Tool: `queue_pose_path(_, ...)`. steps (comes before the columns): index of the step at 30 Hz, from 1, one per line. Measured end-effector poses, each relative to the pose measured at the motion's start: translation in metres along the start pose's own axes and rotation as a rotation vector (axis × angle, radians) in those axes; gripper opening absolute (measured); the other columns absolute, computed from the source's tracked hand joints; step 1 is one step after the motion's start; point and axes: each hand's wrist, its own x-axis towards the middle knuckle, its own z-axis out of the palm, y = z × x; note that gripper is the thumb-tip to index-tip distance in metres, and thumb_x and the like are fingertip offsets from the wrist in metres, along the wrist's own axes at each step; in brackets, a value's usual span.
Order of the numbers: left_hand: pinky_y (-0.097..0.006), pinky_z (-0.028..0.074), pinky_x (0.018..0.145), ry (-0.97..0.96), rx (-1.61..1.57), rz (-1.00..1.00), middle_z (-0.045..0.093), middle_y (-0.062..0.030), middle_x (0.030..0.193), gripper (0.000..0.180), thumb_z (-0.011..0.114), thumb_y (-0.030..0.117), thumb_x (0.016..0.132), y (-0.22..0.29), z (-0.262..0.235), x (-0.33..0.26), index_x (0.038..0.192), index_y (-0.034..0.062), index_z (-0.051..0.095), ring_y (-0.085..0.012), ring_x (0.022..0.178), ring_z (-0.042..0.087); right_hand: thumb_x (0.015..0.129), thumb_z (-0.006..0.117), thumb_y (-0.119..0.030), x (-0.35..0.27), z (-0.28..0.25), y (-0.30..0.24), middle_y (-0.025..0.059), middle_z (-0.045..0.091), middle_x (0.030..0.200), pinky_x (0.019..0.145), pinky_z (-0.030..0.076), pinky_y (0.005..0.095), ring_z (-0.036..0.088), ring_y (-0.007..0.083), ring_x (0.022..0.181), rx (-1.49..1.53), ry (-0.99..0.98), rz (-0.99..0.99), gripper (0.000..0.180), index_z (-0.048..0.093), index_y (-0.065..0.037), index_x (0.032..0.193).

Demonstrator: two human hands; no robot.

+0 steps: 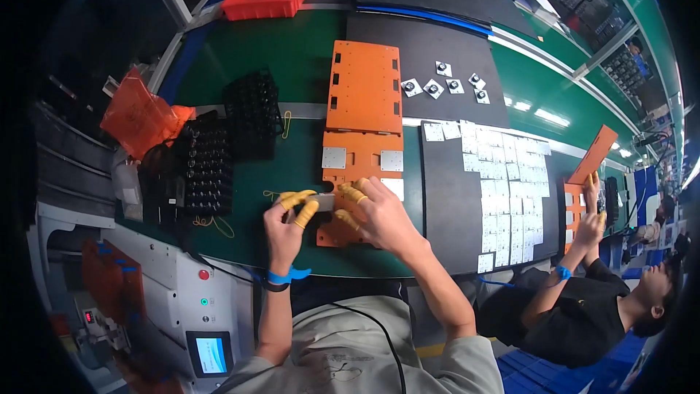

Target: Assembling small electronic components by applying stickers and placing them into orange fixtures for machine processing.

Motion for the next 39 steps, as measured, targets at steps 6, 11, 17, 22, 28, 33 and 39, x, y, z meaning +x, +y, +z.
queue_pose_path(6, -0.029, 0.041, 0.056, -0.002, 0.275, -0.066, 0.068, -0.0125, 0.078, 0.023, 0.079, 0.011, 0.084, -0.041, -0.005, 0.035, 0.092, -0.0091, 0.071, -0.0120, 0.064, 0.056, 0.081, 0.076, -0.007, -0.031, -0.011, 0.018, 0.0128, 0.059, 0.098, 0.073, 0.051, 0.0408, 0.058, 0.0324, 0.085, 0.051, 0.092, 0.117, 0.038, 0.067, -0.001, 0.118)
queue_pose_path(11, -0.032, 0.042, 0.056, -0.058, 0.319, -0.073, 0.069, -0.0159, 0.078, 0.025, 0.078, 0.014, 0.084, -0.045, 0.008, 0.044, 0.092, -0.0082, 0.071, -0.0172, 0.061, 0.058, 0.082, 0.075, -0.004, -0.059, -0.017, 0.019, 0.0118, 0.061, 0.096, 0.075, 0.051, 0.0402, 0.060, 0.0325, 0.089, 0.040, 0.066, 0.218, 0.038, 0.066, -0.003, 0.119)
queue_pose_path(17, -0.038, 0.046, 0.059, 0.002, 0.521, -0.027, 0.068, -0.0170, 0.080, 0.017, 0.074, 0.011, 0.083, -0.033, 0.027, 0.034, 0.089, -0.0050, 0.071, -0.0294, 0.068, 0.063, 0.081, 0.074, -0.002, -0.070, -0.012, 0.020, 0.0116, 0.063, 0.096, 0.074, 0.052, 0.0398, 0.062, 0.0315, 0.086, 0.087, 0.127, 0.254, 0.037, 0.067, -0.003, 0.117)
queue_pose_path(22, -0.041, 0.051, 0.069, 0.135, 0.600, 0.078, 0.065, -0.0163, 0.094, 0.027, 0.078, 0.018, 0.083, -0.033, 0.037, 0.024, 0.099, -0.0013, 0.070, -0.0339, 0.081, 0.065, 0.082, 0.073, -0.001, -0.044, 0.019, -0.016, 0.0132, 0.062, 0.092, 0.075, 0.050, 0.0370, 0.061, 0.0307, 0.083, 0.158, 0.036, 0.162, 0.030, 0.070, -0.002, 0.111)
queue_pose_path(28, -0.032, 0.046, 0.065, 0.328, 0.183, 0.123, 0.058, -0.0094, 0.083, 0.026, 0.071, 0.014, 0.092, -0.034, -0.017, -0.006, 0.111, -0.0017, 0.064, -0.0187, 0.070, 0.054, 0.086, 0.070, -0.001, 0.011, 0.050, -0.047, 0.0122, 0.062, 0.088, 0.073, 0.050, 0.0347, 0.062, 0.0264, 0.081, 0.295, 0.054, 0.118, 0.026, 0.071, 0.000, 0.111)
queue_pose_path(33, -0.020, 0.028, 0.050, 0.356, -0.338, -0.279, 0.042, 0.0056, 0.068, 0.042, 0.037, 0.036, 0.108, -0.042, -0.092, -0.060, 0.111, 0.0067, 0.066, -0.0028, 0.059, 0.039, 0.085, 0.074, -0.006, 0.086, 0.111, -0.078, 0.0142, 0.062, 0.093, 0.075, 0.052, 0.0347, 0.064, 0.0269, 0.083, 0.396, -0.099, -0.019, 0.023, 0.069, 0.001, 0.106)
queue_pose_path(39, -0.022, 0.026, 0.050, 0.488, -0.548, -0.299, 0.040, 0.0043, 0.076, 0.042, 0.033, 0.040, 0.106, -0.061, -0.127, -0.107, 0.125, 0.0140, 0.059, -0.0064, 0.055, 0.032, 0.084, 0.075, -0.023, 0.161, 0.209, -0.126, 0.0166, 0.067, 0.085, 0.069, 0.055, 0.0431, 0.069, 0.0349, 0.078, 0.145, -0.074, -0.071, 0.022, 0.072, -0.002, 0.089)
